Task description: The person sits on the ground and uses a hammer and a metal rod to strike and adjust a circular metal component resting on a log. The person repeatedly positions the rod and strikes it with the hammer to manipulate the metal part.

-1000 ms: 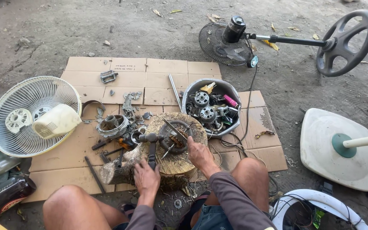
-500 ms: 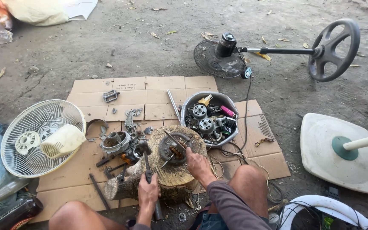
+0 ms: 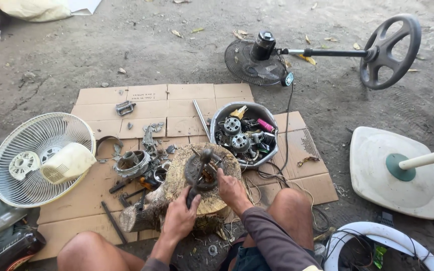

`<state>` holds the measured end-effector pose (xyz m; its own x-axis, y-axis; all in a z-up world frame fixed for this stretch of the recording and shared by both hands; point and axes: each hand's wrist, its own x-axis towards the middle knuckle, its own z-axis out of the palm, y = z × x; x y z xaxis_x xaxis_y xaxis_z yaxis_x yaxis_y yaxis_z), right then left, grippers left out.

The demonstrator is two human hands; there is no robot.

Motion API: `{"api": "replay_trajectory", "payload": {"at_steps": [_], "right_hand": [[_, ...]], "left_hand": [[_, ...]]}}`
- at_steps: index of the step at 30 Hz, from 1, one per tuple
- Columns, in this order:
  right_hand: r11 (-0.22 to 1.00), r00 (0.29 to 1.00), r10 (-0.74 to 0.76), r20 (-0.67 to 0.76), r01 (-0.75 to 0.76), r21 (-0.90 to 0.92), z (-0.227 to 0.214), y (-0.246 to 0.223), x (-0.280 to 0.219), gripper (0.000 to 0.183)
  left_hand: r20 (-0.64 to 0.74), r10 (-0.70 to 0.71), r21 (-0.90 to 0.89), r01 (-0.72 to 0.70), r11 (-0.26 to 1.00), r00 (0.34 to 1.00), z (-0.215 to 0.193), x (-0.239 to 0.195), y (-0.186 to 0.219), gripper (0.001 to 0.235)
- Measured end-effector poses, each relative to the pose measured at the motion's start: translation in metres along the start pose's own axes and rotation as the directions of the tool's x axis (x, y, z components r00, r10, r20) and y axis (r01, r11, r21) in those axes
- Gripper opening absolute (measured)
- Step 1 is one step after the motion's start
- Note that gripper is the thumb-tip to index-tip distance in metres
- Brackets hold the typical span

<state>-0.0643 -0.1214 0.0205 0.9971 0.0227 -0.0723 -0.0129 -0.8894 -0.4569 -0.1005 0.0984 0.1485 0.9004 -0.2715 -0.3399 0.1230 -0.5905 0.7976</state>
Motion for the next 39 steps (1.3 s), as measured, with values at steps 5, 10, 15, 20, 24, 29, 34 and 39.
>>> {"api": "replay_trajectory", "payload": {"at_steps": [5, 10, 15, 20, 24, 29, 34, 39], "right_hand": [[1.000, 1.000, -0.017, -0.025, 0.017, -0.023, -0.002, -0.003, 0.003, 0.015], [0.998, 0.997, 0.051, 0.055, -0.049, -0.037, -0.012, -0.012, -0.008, 0.009], [1.000, 1.000, 0.009, 0.023, -0.009, 0.007, -0.009, -0.010, -0.007, 0.009], [0.998, 1.000, -0.019, -0.004, 0.019, -0.055, -0.006, -0.003, -0.003, 0.014], [0.997, 0.999, -0.035, -0.017, 0.034, -0.070, -0.015, -0.008, -0.008, 0.015], [0.997, 0.998, -0.056, -0.031, 0.055, -0.049, -0.009, -0.004, -0.007, 0.012], [0.995, 0.997, -0.062, -0.042, 0.059, -0.074, 0.001, 0.007, -0.003, 0.016], [0.997, 0.996, -0.082, -0.042, 0.081, -0.013, 0.010, 0.020, -0.001, 0.018]], "left_hand": [[-0.035, 0.023, -0.114, -0.026, 0.993, 0.999, 0.009, -0.012, 0.001, 0.033], [-0.018, 0.040, -0.077, -0.041, 0.996, 0.999, 0.017, -0.004, -0.016, 0.051], [0.002, -0.025, -0.156, 0.025, 0.987, 1.000, 0.013, -0.010, -0.003, 0.048], [-0.107, 0.168, -0.163, -0.184, 0.969, 0.980, 0.002, -0.028, 0.026, 0.055], [-0.243, 0.472, -0.023, -0.491, 0.871, 0.848, 0.004, -0.022, 0.024, 0.048], [-0.109, 0.228, 0.032, -0.226, 0.974, 0.968, 0.006, -0.003, -0.007, 0.048], [0.006, -0.024, -0.172, 0.025, 0.985, 1.000, 0.010, -0.008, -0.013, 0.031], [-0.045, 0.000, -0.264, -0.012, 0.965, 0.999, 0.009, -0.016, -0.020, 0.048]]}}
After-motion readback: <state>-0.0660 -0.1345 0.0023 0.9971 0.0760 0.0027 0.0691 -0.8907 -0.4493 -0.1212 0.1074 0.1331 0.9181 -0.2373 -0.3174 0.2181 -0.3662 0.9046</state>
